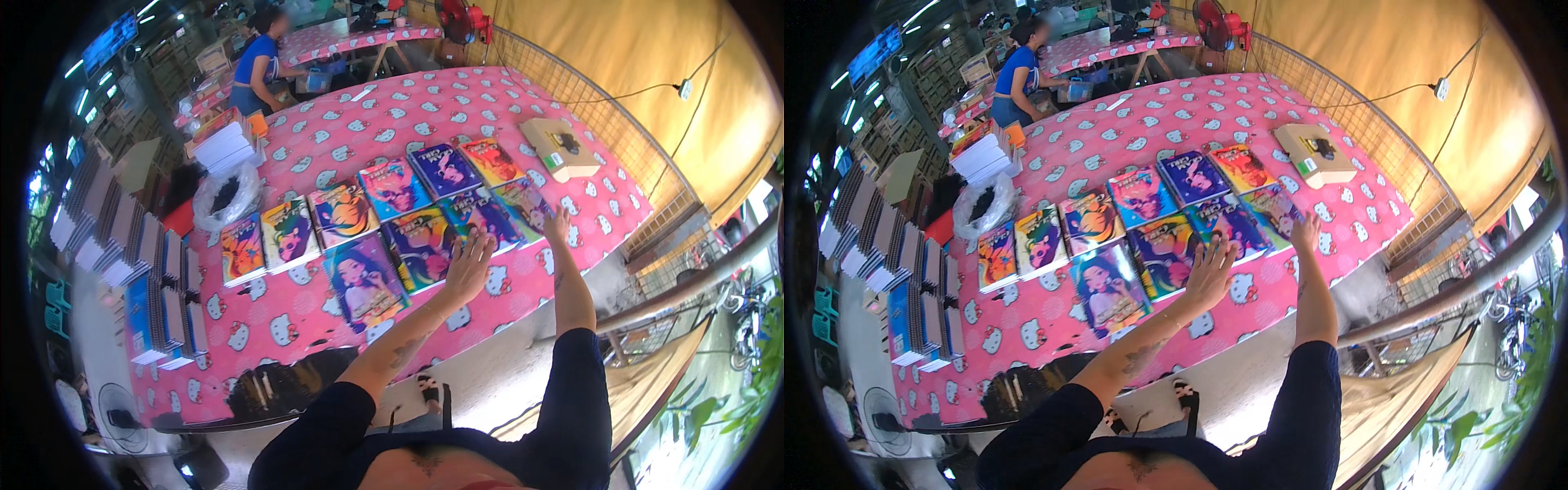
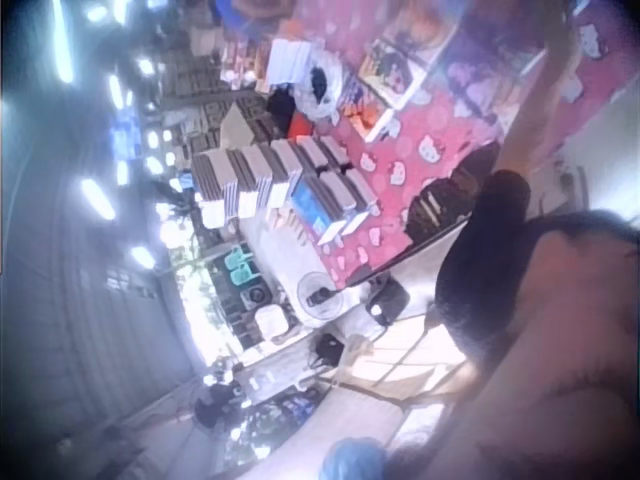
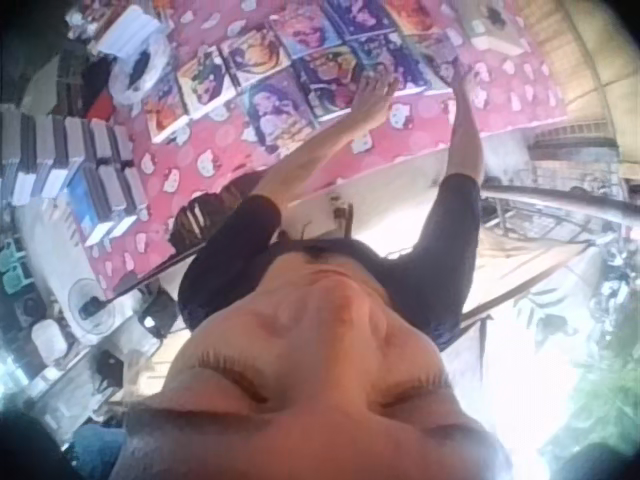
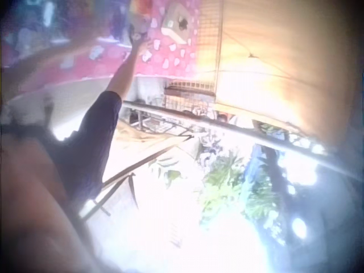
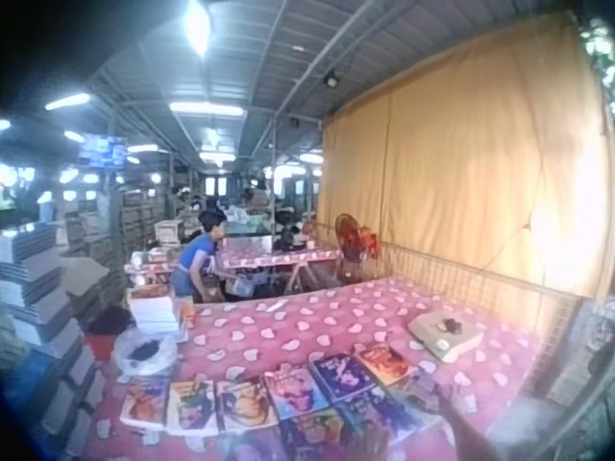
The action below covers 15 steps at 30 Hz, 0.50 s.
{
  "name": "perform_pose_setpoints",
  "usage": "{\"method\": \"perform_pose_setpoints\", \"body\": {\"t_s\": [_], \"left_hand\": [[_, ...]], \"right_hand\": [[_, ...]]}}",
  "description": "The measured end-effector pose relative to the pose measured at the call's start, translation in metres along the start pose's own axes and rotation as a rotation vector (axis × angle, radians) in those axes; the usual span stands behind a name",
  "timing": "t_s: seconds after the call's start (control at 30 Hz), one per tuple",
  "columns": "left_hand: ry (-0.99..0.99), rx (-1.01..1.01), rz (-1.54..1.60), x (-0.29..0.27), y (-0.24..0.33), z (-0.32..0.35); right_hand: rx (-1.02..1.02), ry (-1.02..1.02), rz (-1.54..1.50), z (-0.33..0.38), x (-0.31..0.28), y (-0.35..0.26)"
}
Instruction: The person sorts through notebooks arranged on a table, gathering them into small piles and then stacking the piles onto a larger column of notebooks.
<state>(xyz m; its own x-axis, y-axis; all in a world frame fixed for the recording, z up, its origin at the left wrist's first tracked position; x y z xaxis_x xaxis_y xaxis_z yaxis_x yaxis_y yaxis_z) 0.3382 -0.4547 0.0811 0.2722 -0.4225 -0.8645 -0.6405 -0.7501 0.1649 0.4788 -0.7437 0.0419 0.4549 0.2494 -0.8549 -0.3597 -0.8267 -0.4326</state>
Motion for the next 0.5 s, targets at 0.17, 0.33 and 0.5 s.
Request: {"method": "perform_pose_setpoints", "body": {"t_s": [0.17, 0.33, 0.5], "left_hand": [[0.119, 0.195, 0.184, 0.033, -0.004, -0.044], [0.282, -0.393, 0.626, -0.149, -0.083, -0.004], [0.774, -0.507, 0.726, -0.332, -0.112, 0.148]], "right_hand": [[-0.078, -0.212, -0.099, -0.046, 0.005, 0.04], [-0.086, -0.626, -1.103, 0.037, -0.051, -0.082], [-0.279, -0.797, -1.347, 0.247, -0.08, -0.209]]}}
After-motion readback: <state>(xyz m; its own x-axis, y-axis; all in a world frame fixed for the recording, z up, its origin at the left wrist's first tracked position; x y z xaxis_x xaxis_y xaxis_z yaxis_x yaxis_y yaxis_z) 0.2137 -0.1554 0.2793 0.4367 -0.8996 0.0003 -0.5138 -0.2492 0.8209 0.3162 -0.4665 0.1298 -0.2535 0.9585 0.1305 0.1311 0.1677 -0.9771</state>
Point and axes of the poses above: each hand's wrist, its own z-axis away from the middle knuckle, its own x-axis out of the palm, y = z × x, the point moved 8 cm from there along -z, towards the middle knuckle, and after that the axes turned 4 degrees about x, right-handed, at the moved point
